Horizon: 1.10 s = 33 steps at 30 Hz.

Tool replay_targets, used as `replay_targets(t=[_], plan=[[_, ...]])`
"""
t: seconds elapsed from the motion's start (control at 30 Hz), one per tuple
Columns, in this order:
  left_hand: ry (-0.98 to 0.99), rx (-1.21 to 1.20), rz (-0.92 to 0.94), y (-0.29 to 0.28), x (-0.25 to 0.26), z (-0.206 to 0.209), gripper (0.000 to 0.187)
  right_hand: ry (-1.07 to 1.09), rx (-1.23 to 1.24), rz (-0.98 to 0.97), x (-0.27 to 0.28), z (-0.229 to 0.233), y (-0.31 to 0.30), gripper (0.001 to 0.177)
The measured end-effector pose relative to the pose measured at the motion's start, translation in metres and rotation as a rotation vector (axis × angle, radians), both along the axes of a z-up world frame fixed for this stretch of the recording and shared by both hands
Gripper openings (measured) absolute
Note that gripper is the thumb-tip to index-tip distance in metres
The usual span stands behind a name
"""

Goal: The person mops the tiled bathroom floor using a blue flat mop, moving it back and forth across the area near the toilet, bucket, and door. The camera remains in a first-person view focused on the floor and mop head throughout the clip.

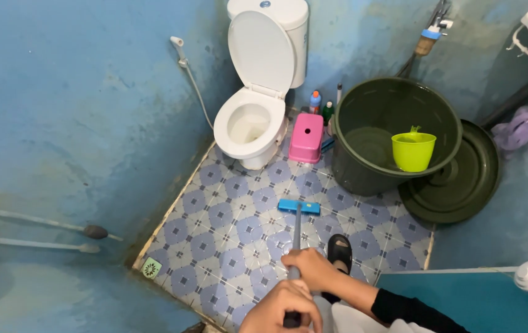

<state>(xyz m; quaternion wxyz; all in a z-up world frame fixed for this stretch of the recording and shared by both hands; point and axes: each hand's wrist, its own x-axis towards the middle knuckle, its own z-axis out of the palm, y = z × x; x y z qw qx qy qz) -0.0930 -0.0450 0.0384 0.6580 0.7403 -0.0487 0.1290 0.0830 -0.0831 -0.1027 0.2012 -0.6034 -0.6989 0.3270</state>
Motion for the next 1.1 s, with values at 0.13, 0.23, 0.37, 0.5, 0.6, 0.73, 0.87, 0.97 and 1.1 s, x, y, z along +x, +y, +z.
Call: replay_targets(t=[0.13,0.23,0.37,0.5,0.6,0.73,0.87,0.97,1.1], plan=[[0.071,0.036,0.024,0.003,0.017,-0.020,0.015,0.100,0.024,-0.131,0.014,-0.020,0.004,0.020],[0.043,0.060,0.024,0.007,0.032,-0.040,0.016,0.143,0.072,-0.149,0.030,-0.033,0.011,0.018],[0.042,0.157,0.129,0.009,0.047,-0.093,0.017,0.146,-0.107,-0.224,0.045,-0.050,0.022,0.027],[0.044,0.167,0.171,0.005,0.062,-0.095,0.019,0.148,0.127,-0.109,0.063,-0.061,0.027,0.023],[0.009,0.172,0.154,0.002,0.060,-0.083,0.020,0.127,-0.085,-0.207,0.055,-0.031,0.018,0.033],[0.091,0.087,-0.032,0.003,0.050,-0.048,0.011,0.159,-0.045,-0.213,0.046,-0.022,0.002,0.022],[0.103,0.030,-0.124,0.005,0.049,-0.049,0.023,0.173,0.046,-0.177,0.044,-0.014,-0.004,0.023],[0.153,-0.022,-0.099,0.008,0.060,-0.015,0.020,0.103,0.004,-0.196,0.054,-0.012,0.004,0.023],[0.039,0.139,0.015,0.002,0.070,-0.068,0.021,0.079,0.038,-0.185,0.067,-0.029,0.012,0.024]])
